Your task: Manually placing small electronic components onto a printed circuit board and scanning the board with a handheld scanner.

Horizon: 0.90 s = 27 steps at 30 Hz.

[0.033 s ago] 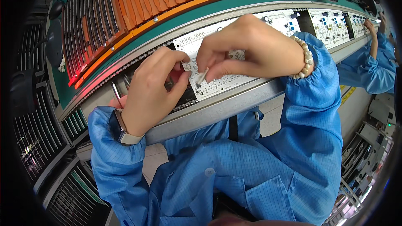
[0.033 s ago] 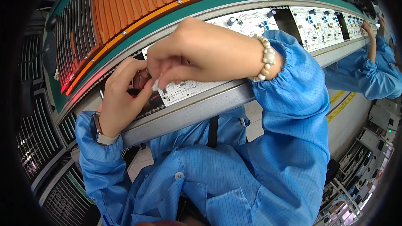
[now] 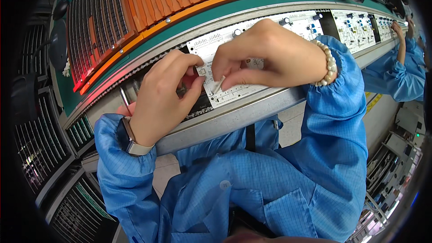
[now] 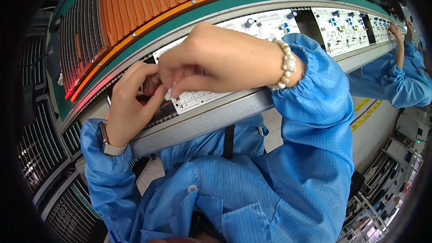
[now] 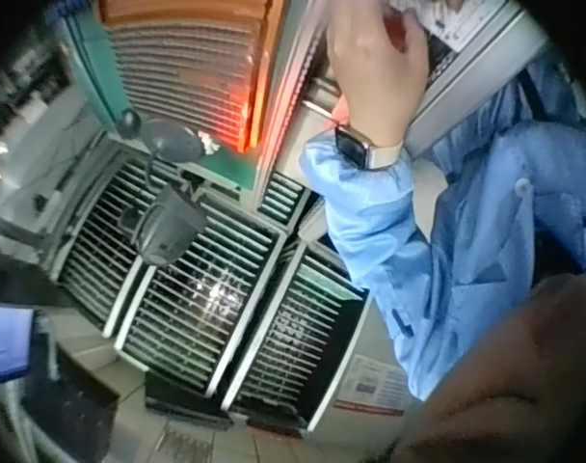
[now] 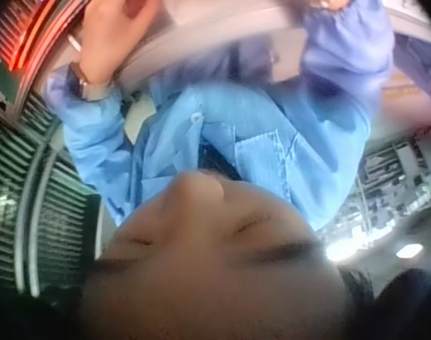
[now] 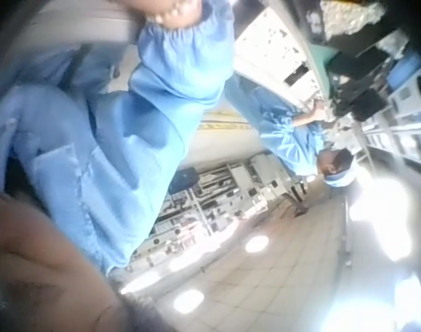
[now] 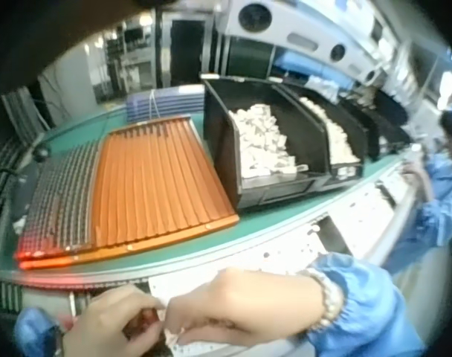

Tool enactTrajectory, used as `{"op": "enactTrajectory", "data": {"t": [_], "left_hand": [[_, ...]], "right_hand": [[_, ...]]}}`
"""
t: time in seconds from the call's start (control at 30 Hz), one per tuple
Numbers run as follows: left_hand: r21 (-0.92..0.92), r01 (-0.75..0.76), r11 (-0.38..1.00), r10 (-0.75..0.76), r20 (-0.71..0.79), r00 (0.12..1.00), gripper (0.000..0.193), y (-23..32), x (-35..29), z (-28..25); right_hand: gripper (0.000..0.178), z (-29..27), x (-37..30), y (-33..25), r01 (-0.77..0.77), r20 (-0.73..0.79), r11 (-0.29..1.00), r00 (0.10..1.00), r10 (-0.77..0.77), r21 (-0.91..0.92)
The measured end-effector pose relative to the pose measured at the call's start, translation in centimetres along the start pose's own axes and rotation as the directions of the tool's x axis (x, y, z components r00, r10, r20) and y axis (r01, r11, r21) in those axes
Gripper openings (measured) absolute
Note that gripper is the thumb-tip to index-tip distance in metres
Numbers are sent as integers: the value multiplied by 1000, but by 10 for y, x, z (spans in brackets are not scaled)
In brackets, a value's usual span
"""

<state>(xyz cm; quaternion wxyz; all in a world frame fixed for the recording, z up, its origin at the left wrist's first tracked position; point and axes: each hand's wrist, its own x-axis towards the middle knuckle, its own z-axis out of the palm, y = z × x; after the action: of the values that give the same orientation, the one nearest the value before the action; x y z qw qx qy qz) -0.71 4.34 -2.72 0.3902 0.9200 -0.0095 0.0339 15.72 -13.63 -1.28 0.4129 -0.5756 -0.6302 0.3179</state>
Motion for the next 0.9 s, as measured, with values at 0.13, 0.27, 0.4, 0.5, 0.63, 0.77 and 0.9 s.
{"op": "enactTrajectory", "data": {"t": [0.13,0.27,0.4,0.5,0.63,0.77,0.9], "left_hand": [[-8,3,1000,-3,-3,1000,24,-1,-2,-3],[4,-26,1000,26,-11,1000,24,-3,-2,-3],[-40,-42,998,39,-76,996,26,-9,-6,0],[-26,-71,997,69,-74,995,24,-10,-6,0],[-3,-92,996,91,-75,993,21,-10,-9,-1],[17,-110,994,111,-67,992,19,-11,-9,0],[36,-128,991,131,-101,986,17,-11,-9,-2]], "right_hand": [[18,14,-1,5,117,67,966,992,-105,-231],[19,25,0,13,177,71,925,984,-163,-337],[20,27,2,13,212,93,907,977,-191,-364],[22,27,2,10,201,105,893,979,-173,-404],[21,27,2,7,195,155,876,978,-140,-441],[19,27,0,4,175,180,857,979,-98,-485],[19,23,1,0,203,211,830,972,-106,-520]]}}
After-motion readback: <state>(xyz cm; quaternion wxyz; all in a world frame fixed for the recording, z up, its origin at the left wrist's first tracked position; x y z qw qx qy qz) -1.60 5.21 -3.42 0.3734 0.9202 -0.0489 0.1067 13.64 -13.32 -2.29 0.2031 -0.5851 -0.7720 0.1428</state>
